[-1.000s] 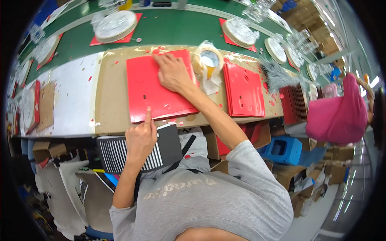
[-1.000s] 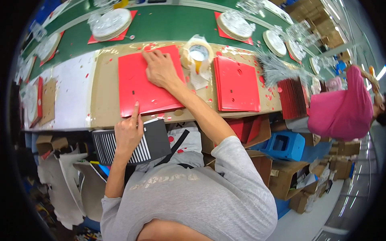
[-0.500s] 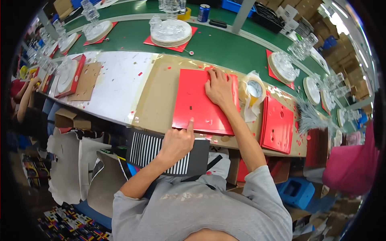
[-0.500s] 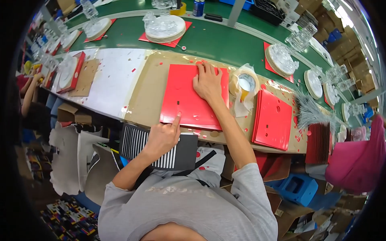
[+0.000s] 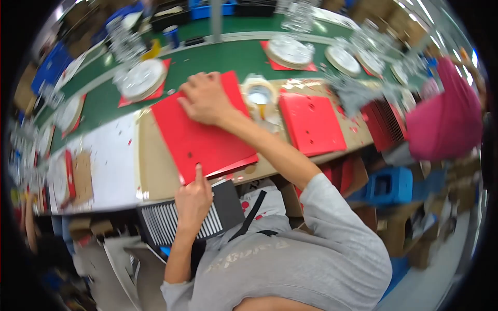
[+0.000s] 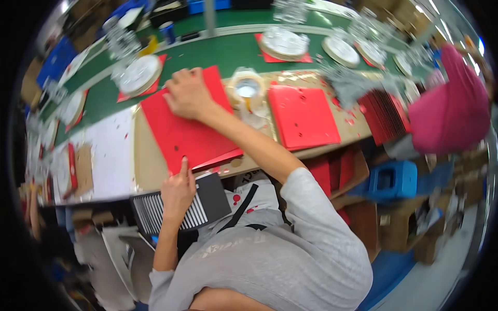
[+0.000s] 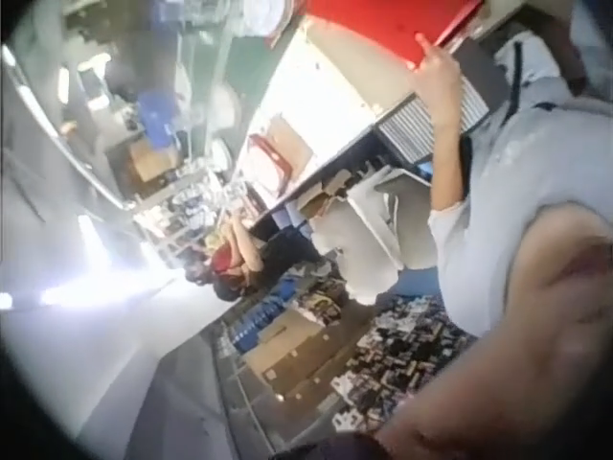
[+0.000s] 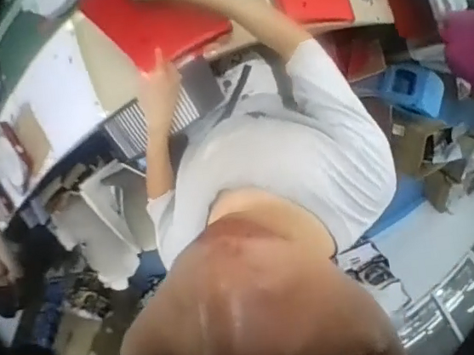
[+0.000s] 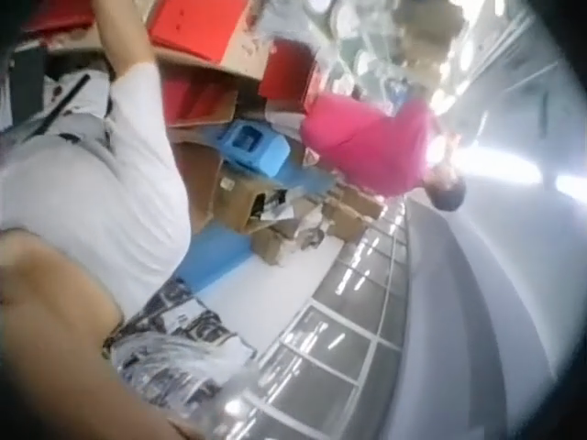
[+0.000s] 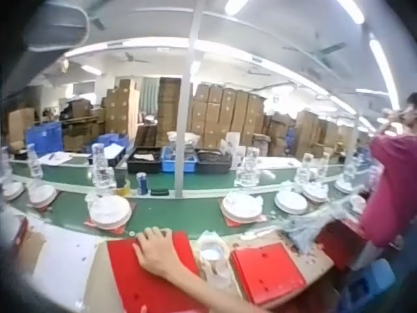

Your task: Assembling red ring binders by inserting dividers and organizing them at a factory workstation.

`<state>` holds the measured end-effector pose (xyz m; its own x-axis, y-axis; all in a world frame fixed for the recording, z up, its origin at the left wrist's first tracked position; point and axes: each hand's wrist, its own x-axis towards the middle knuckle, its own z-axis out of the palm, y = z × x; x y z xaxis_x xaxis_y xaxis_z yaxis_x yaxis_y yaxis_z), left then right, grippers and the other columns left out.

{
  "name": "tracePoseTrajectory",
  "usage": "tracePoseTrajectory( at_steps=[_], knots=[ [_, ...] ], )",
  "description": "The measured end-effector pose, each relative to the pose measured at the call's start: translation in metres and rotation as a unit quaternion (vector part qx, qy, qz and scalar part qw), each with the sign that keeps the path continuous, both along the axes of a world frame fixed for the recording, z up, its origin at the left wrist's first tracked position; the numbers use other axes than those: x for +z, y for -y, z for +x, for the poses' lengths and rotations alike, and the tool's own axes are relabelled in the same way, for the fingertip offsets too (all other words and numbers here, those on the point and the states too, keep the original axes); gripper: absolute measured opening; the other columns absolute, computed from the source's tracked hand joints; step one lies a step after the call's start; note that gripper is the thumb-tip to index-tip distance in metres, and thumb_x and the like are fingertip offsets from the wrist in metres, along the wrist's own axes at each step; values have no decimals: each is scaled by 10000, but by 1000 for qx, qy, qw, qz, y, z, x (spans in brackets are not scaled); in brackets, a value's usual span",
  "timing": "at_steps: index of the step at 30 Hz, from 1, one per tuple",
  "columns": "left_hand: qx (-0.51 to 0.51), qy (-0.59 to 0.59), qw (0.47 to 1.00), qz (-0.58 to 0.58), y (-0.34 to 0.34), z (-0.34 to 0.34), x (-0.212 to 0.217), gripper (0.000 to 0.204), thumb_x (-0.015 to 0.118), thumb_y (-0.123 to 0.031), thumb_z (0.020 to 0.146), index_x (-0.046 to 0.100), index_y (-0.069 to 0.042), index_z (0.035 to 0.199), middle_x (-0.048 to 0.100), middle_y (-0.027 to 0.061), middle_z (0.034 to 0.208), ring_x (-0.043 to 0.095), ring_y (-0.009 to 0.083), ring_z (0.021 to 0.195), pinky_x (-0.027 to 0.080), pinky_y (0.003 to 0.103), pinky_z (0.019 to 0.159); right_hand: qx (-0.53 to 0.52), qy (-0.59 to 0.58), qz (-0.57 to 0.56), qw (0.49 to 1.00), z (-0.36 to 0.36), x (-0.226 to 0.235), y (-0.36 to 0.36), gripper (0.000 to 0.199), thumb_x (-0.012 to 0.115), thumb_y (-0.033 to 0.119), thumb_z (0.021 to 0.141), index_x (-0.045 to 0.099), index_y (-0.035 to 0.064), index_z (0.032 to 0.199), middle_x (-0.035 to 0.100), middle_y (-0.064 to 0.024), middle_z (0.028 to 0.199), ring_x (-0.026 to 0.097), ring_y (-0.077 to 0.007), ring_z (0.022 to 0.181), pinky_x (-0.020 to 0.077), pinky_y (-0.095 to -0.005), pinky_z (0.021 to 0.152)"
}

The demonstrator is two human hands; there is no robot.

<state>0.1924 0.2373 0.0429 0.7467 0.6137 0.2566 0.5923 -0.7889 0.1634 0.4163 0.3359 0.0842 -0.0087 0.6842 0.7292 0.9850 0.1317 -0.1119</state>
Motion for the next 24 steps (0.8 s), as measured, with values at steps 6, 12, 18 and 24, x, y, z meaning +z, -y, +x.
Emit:
tracePoseTrajectory(
  at_steps=[6,12,18,24],
  knots=[
    [-20,100,995,-2,-4,-2,10,332,636,-77,919,689,-106,1245,596,176,591,604,298,495,457,415,503,-62,5,83,995,14,26,31,276,662,374,884,634,99,885,545,-96,874,531,-256,930,360,-475,866],
    [-102,180,977,-60,0,-29,52,245,658,-18,891,704,-48,1130,618,155,635,579,260,515,421,373,520,-119,-13,118,986,119,65,75,330,646,395,905,677,72,845,674,-148,849,649,-310,855,467,-474,780],
    [1,226,964,-140,-16,-29,58,257,624,-85,953,541,31,740,454,135,548,391,187,472,334,342,516,-261,-173,-159,936,306,7,153,598,424,625,959,763,141,1056,737,-159,987,688,-375,959,522,-447,890],
    [48,192,966,-167,-26,-24,46,303,630,-110,963,519,55,735,421,145,555,352,184,496,331,355,509,-240,-164,-249,924,318,-65,183,532,483,539,984,754,87,1055,729,-190,995,686,-370,941,518,-436,874]
  ],
)
